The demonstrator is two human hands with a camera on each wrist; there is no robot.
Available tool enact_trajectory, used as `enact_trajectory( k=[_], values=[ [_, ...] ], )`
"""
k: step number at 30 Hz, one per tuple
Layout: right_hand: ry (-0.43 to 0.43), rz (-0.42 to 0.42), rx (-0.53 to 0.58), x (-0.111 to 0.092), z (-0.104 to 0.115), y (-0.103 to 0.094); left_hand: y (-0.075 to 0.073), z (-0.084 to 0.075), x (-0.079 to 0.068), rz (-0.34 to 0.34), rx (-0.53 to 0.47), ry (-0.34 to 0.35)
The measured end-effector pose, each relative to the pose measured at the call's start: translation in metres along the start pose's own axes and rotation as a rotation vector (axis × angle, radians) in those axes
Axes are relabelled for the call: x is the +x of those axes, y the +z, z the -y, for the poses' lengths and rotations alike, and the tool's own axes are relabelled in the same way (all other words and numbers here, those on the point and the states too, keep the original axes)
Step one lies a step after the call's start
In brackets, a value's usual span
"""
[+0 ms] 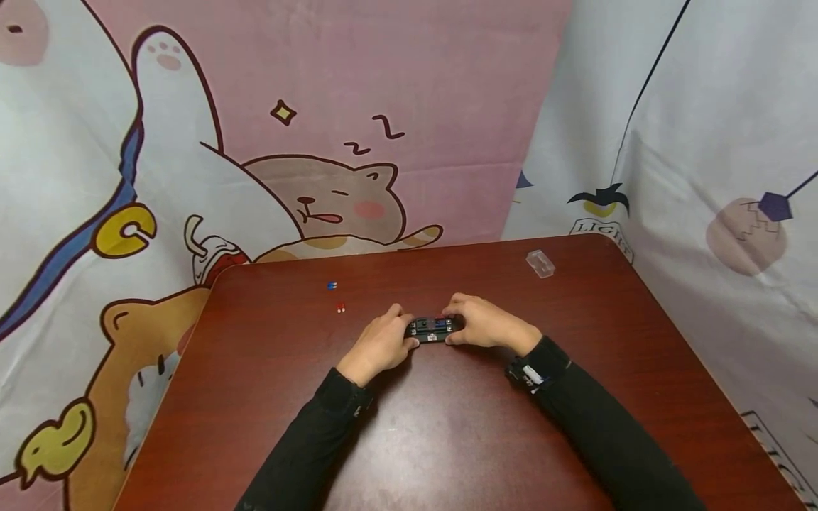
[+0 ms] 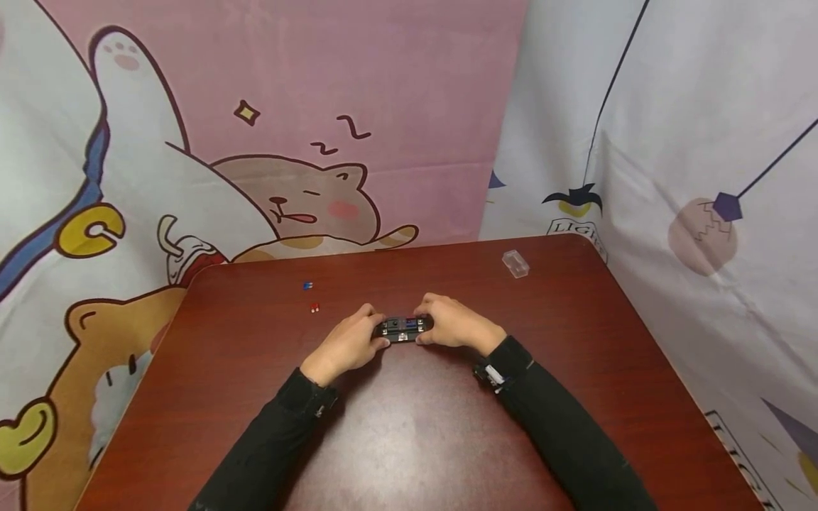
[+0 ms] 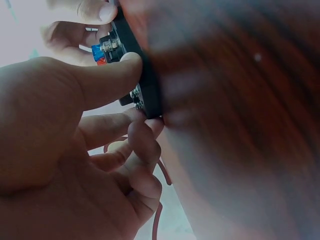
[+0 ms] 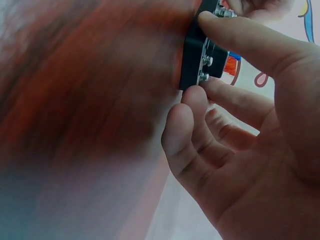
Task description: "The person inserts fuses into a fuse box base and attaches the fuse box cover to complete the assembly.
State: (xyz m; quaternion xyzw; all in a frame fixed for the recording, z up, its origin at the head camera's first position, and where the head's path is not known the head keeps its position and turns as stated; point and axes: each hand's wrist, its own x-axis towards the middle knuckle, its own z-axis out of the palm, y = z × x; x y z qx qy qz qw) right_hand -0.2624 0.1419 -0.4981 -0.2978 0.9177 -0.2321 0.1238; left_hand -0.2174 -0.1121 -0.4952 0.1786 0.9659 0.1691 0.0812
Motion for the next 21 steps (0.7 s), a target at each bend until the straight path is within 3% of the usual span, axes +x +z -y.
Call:
enact_trajectory(
  k=[10, 21],
  values=[
    [0.027, 0.022, -0.025, -0.0045, -0.0027, 0.0031, 0.0029, -0.0012, -0.0017, 0.008, -0.013, -0.002],
    [0.010, 0.012, -0.048, -0.0019, 0.0000, 0.0035, 0.0006, -0.0037, -0.0023, 0.001, 0.053, -0.003]
  ],
)
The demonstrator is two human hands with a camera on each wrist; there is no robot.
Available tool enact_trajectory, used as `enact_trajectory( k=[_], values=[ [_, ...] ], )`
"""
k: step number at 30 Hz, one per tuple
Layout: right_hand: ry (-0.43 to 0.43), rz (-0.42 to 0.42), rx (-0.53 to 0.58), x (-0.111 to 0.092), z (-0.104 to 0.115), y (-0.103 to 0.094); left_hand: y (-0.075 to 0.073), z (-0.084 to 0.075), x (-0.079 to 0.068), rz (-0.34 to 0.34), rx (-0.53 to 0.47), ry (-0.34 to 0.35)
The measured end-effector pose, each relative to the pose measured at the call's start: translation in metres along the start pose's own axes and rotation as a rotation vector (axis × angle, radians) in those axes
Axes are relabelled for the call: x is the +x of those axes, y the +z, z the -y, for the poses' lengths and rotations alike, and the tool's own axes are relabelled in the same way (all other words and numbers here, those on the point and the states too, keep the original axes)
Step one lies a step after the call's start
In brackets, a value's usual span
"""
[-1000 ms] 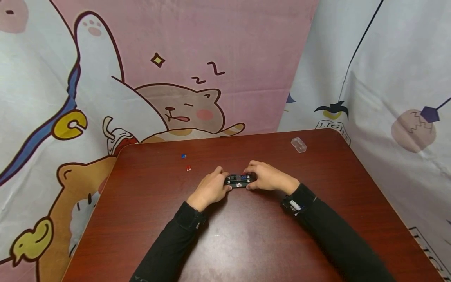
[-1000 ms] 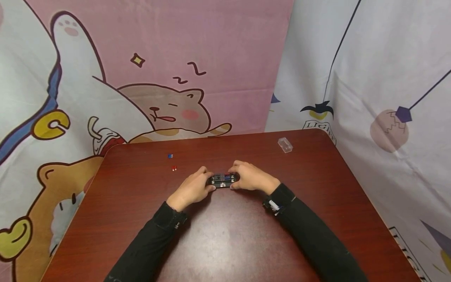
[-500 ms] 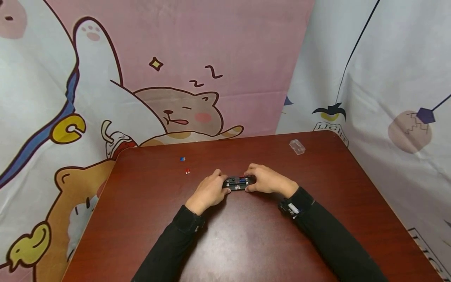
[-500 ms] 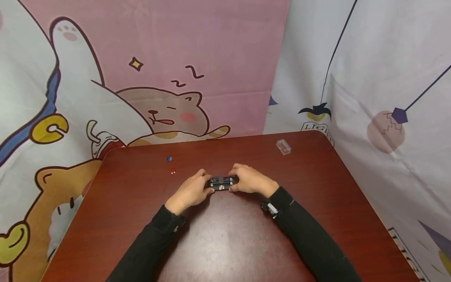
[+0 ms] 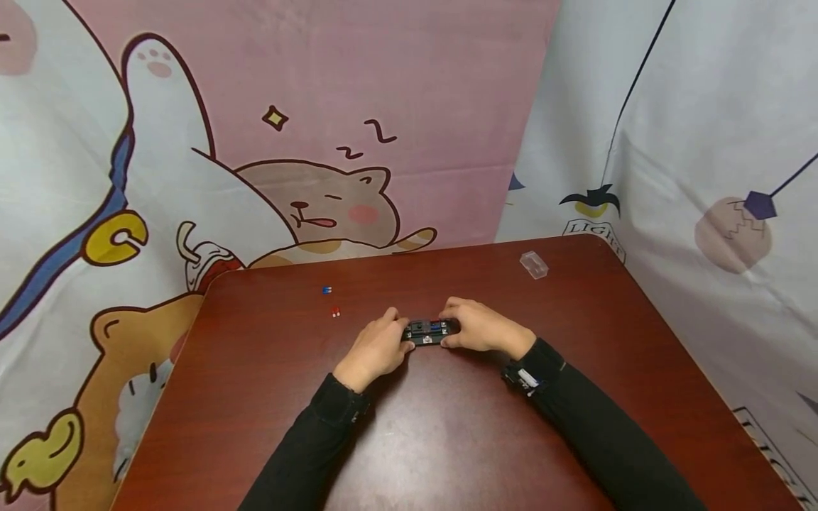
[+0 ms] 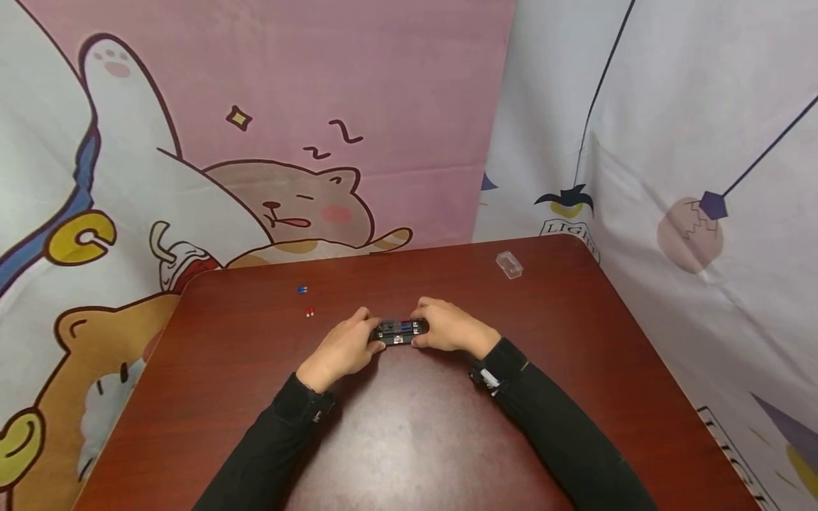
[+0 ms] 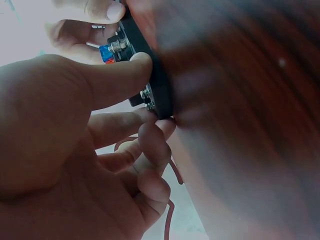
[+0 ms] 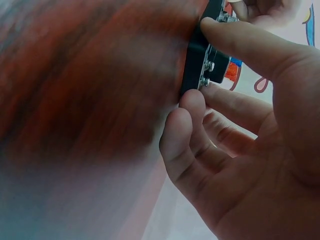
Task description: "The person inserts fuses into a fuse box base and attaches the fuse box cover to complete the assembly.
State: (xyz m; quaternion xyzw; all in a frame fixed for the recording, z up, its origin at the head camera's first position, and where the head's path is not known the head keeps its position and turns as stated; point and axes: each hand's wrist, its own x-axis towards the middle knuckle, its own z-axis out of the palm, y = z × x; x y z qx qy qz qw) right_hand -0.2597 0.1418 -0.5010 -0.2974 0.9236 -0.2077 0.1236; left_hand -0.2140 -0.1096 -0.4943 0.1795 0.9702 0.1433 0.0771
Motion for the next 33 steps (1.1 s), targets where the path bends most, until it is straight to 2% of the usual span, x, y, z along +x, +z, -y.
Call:
enact_trajectory(
  k=[5, 9, 11, 13, 16, 18, 23, 28, 33],
  values=[
    [0.011, 0.012, -0.004, 0.001, 0.003, 0.003, -0.007, 0.011, -0.001, 0.029, -0.005, -0.003],
    [0.017, 0.021, 0.000, 0.001, 0.005, 0.004, -0.025, 0.035, -0.004, 0.018, -0.033, -0.049],
    [0.021, 0.019, 0.002, 0.001, 0.005, 0.004, -0.035, 0.052, -0.006, -0.036, -0.023, -0.094],
    [0.024, 0.017, 0.002, 0.001, 0.005, 0.003, -0.042, 0.070, -0.007, -0.120, 0.011, -0.142],
    [0.033, 0.012, 0.005, 0.001, 0.006, 0.002, -0.048, 0.094, -0.007, -0.239, 0.052, -0.218],
    [0.035, 0.010, 0.006, 0.000, 0.006, 0.002, -0.047, 0.107, -0.006, -0.277, 0.053, -0.247],
    [0.025, 0.009, 0.002, 0.000, 0.005, 0.003, -0.039, 0.126, -0.002, -0.284, 0.011, -0.252],
    [0.036, 0.012, 0.003, -0.001, 0.005, 0.004, -0.033, 0.133, 0.001, -0.297, -0.018, -0.235],
    [0.056, 0.017, 0.000, -0.003, 0.005, 0.003, -0.033, 0.136, 0.001, -0.274, -0.040, -0.243]
  ],
)
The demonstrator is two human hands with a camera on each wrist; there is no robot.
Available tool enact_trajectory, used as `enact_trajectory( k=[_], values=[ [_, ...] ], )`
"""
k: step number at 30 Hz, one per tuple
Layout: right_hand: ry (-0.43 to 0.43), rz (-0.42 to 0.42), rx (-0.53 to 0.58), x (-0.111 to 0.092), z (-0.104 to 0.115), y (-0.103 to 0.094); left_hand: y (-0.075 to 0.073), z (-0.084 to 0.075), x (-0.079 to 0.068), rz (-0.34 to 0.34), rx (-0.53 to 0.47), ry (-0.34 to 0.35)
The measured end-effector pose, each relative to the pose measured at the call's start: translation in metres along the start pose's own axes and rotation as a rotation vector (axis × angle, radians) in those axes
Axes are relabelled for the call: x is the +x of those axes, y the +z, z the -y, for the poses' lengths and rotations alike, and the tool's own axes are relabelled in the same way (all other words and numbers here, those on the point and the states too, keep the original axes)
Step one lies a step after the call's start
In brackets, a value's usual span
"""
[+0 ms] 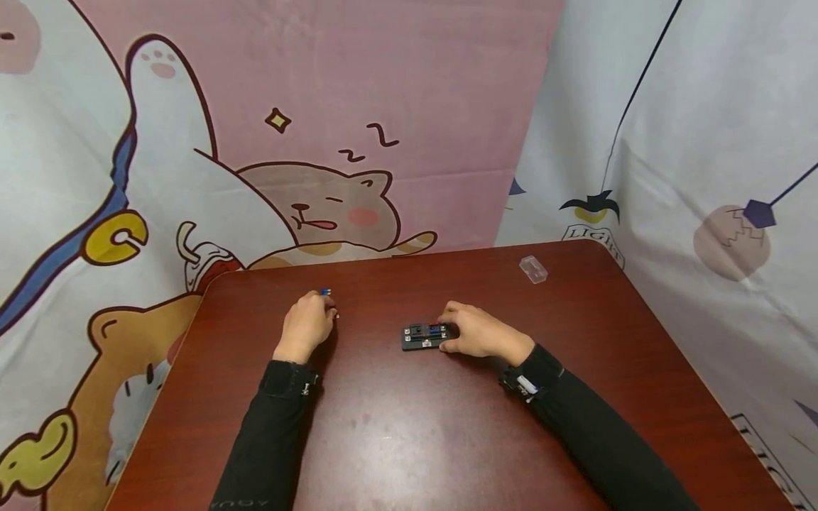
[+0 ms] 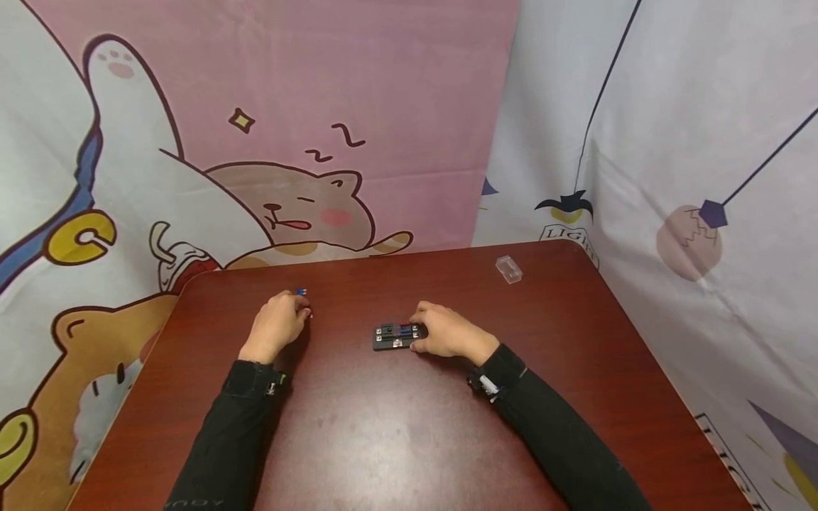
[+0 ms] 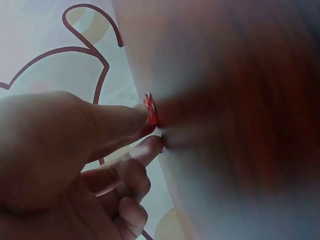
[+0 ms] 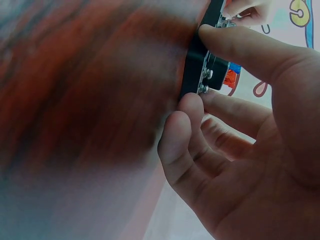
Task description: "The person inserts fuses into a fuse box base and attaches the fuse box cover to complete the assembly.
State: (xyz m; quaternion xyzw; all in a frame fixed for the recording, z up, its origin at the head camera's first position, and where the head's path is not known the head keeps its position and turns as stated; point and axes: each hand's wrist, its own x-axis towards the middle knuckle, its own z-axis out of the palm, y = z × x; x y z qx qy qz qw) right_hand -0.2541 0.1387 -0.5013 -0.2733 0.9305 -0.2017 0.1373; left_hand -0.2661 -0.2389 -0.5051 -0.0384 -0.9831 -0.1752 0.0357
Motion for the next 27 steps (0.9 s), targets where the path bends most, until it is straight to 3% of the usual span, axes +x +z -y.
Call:
enact_trajectory(
  k=[9, 27],
  values=[
    [0.000, 0.002, 0.009, -0.0006, 0.0005, -0.0005, -0.0059, -0.0027, -0.0015, 0.045, 0.016, -0.008],
    [-0.017, -0.015, 0.018, -0.0008, -0.0006, 0.0002, -0.0062, -0.0033, 0.0023, 0.004, 0.019, -0.010]
  ],
)
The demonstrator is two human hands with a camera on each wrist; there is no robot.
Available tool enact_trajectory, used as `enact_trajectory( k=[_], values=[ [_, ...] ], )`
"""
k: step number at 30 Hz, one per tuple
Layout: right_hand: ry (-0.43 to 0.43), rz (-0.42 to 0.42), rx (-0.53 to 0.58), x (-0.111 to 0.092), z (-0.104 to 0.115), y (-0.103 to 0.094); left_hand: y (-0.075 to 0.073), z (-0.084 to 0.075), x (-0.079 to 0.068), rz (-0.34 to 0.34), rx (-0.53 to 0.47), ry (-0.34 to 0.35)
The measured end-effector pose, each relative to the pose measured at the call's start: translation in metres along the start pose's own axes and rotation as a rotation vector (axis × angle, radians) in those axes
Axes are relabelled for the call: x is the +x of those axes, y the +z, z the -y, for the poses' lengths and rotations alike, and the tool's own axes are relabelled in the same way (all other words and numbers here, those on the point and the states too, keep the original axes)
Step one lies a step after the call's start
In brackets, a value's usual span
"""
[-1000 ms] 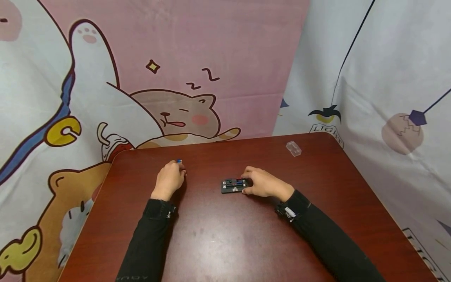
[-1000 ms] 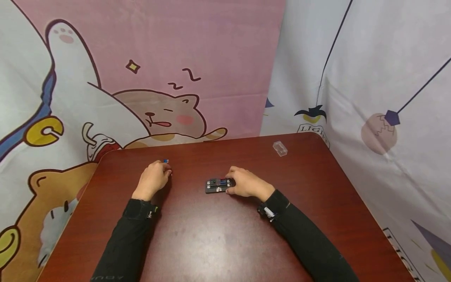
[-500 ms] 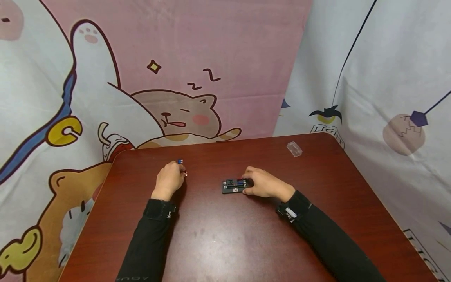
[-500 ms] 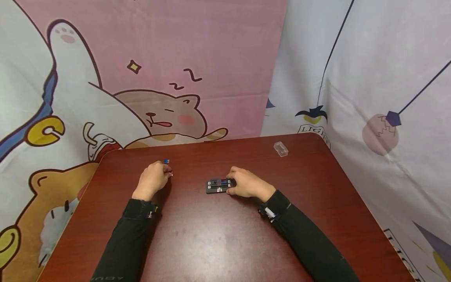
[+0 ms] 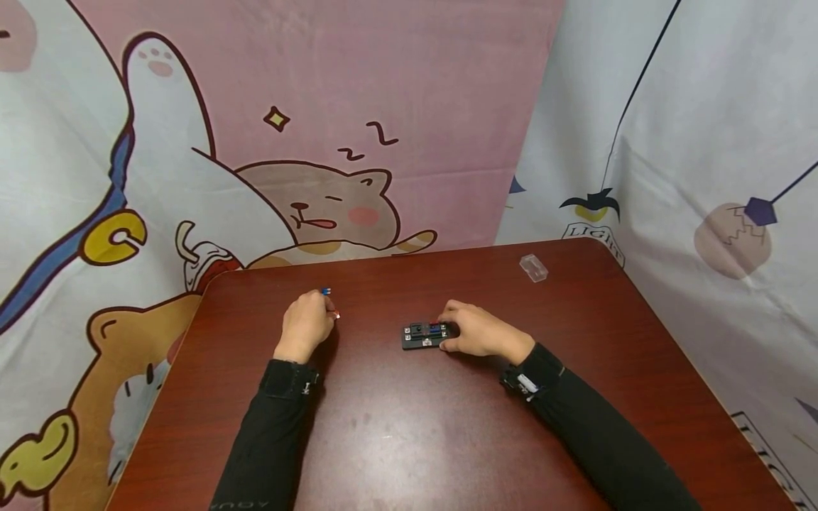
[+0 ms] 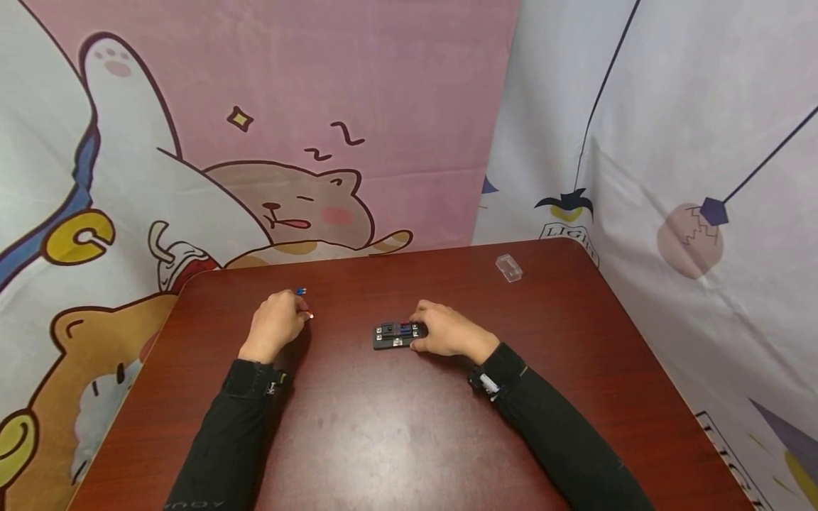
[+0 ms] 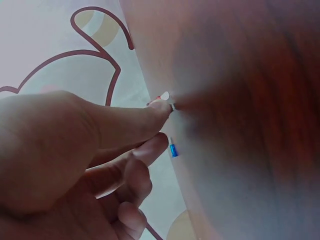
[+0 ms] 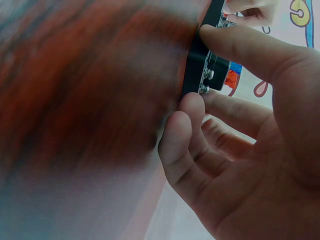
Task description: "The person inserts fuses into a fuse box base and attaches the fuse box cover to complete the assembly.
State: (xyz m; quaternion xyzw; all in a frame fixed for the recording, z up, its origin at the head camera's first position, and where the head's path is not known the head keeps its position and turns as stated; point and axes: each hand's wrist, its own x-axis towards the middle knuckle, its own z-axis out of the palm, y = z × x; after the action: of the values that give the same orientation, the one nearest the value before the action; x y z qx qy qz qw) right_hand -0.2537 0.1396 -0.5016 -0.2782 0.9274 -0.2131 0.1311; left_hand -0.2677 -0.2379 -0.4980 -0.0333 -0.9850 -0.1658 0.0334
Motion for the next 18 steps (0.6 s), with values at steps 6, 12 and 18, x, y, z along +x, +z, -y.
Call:
enact_trajectory(
  k=[6, 12, 18],
  values=[
    [-0.005, -0.004, 0.003, 0.000, 0.000, 0.000, 0.002, -0.001, 0.001, -0.025, 0.000, 0.007],
    [-0.001, 0.004, -0.003, 0.000, 0.000, 0.000, -0.001, -0.008, -0.002, -0.038, 0.004, 0.041],
    [-0.001, 0.012, -0.005, 0.000, 0.000, 0.000, -0.006, -0.022, -0.005, -0.087, -0.020, 0.103]
  ],
)
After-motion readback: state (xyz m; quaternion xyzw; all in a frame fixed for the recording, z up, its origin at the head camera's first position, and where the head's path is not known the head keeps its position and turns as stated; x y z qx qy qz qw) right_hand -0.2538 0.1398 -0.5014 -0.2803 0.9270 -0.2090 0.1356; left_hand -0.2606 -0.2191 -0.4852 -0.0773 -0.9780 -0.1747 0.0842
